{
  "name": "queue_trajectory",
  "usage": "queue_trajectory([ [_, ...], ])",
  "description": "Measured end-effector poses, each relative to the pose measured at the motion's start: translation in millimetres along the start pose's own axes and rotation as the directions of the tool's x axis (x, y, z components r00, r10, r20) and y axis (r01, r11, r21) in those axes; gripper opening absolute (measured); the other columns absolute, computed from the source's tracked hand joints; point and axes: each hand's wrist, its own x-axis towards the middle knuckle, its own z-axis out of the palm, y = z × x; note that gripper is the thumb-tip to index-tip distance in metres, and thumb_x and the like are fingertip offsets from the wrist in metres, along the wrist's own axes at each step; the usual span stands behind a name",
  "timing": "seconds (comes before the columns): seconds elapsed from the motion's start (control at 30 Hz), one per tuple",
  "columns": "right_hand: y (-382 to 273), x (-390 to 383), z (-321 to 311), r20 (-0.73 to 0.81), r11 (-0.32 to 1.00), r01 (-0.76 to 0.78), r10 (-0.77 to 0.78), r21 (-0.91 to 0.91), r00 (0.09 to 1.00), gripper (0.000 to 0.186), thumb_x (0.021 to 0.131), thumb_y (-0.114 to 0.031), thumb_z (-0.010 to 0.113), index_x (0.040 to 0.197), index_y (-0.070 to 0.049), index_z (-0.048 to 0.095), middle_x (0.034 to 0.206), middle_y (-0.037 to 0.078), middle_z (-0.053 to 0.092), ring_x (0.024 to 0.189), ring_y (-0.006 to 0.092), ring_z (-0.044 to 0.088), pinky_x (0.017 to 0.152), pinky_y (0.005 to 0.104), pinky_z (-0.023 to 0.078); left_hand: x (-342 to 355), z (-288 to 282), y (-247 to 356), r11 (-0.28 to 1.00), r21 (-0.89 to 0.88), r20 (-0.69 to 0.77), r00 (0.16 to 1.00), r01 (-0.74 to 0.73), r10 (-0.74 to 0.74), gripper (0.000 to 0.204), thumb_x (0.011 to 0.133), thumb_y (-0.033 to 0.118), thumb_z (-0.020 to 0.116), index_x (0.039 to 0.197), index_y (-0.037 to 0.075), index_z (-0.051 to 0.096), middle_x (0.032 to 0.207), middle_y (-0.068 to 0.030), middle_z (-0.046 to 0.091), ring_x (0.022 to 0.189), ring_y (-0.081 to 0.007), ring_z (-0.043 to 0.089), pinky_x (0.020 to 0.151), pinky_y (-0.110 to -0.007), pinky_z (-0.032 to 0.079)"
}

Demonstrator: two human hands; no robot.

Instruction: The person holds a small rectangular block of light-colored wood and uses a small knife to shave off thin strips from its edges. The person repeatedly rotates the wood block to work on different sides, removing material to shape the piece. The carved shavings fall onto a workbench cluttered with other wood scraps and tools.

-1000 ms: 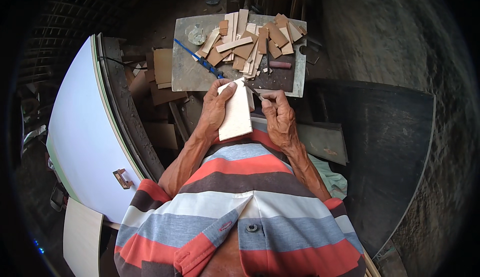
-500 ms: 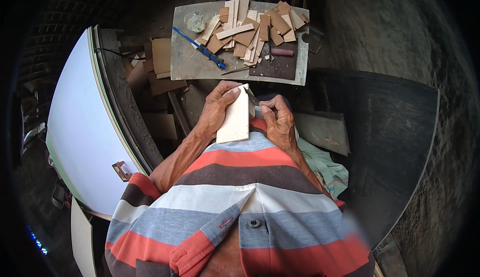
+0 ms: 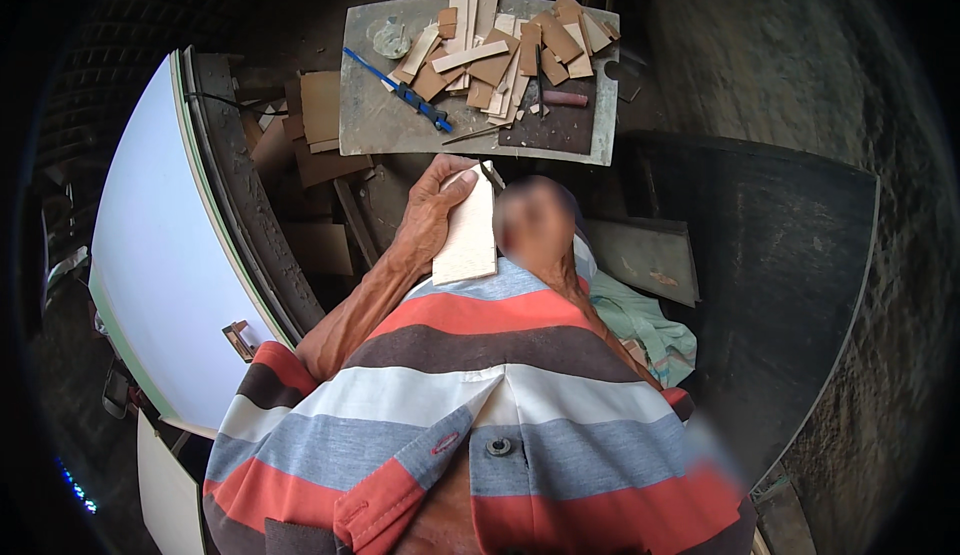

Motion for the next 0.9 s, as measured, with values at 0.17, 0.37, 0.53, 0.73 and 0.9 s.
queue_trajectory([
  [0.17, 2, 2, 6, -0.008, 0.999, -0.015, 0.015, 0.028, 1.000, 0.007, 0.097, -0.009, 0.052, 0.094, -0.003, 0.050, 0.084, 0.003, 0.058, 0.077, 0.0049, 0.051, 0.070, 0.0221, 0.044, -3, 1, 5, 0.999, 0.036, -0.019, 1.000, -0.016, 0.016, 0.017, 0.092, 0.016, 0.058, 0.103, 0.004, 0.058, 0.086, -0.0043, 0.060, 0.074, -0.0086, 0.056, 0.063, -0.024, 0.050],
  [0.37, -26, 10, 1, 0.138, 0.849, -0.396, 0.372, 0.349, 0.918, 0.010, 0.098, -0.018, 0.051, 0.096, -0.010, 0.047, 0.067, -0.002, 0.044, 0.057, -0.0007, 0.035, 0.046, 0.0160, 0.029, 1, -3, 0, 0.999, 0.032, -0.050, 0.998, -0.023, 0.025, 0.018, 0.092, 0.017, 0.058, 0.103, 0.003, 0.058, 0.085, -0.0048, 0.061, 0.071, -0.0091, 0.058, 0.061, -0.025, 0.050],
  [0.53, -14, 0, -8, 0.036, 0.930, -0.226, 0.225, 0.290, 0.974, 0.013, 0.098, -0.021, 0.052, 0.097, -0.008, 0.050, 0.069, -0.003, 0.044, 0.054, -0.0006, 0.033, 0.043, 0.0161, 0.026, 2, -9, 4, 0.985, -0.138, -0.011, 0.994, 0.105, -0.107, 0.018, 0.092, 0.018, 0.058, 0.101, 0.002, 0.057, 0.082, -0.0058, 0.063, 0.067, -0.0105, 0.060, 0.059, -0.025, 0.050],
  [0.73, -14, -2, -9, -0.030, 0.991, -0.130, 0.131, 0.025, 0.991, 0.015, 0.095, -0.017, 0.055, 0.092, -0.003, 0.054, 0.083, 0.003, 0.057, 0.070, 0.0078, 0.049, 0.065, 0.0240, 0.043, 1, -1, 5, 0.994, -0.089, 0.007, 0.998, 0.061, -0.061, 0.019, 0.095, 0.019, 0.053, 0.104, 0.003, 0.054, 0.081, -0.0075, 0.063, 0.063, -0.0112, 0.061, 0.055, -0.023, 0.051],
  [0.9, -2, -2, -7, -0.025, 1.000, -0.012, 0.012, 0.006, 1.000, 0.014, 0.095, -0.014, 0.055, 0.090, -0.001, 0.053, 0.085, 0.007, 0.059, 0.078, 0.0121, 0.055, 0.073, 0.0278, 0.046, 1, -2, 2, 0.993, -0.089, 0.002, 0.997, 0.080, -0.080, 0.017, 0.092, 0.018, 0.058, 0.102, 0.003, 0.058, 0.082, -0.0064, 0.063, 0.067, -0.0105, 0.060, 0.059, -0.024, 0.050],
])
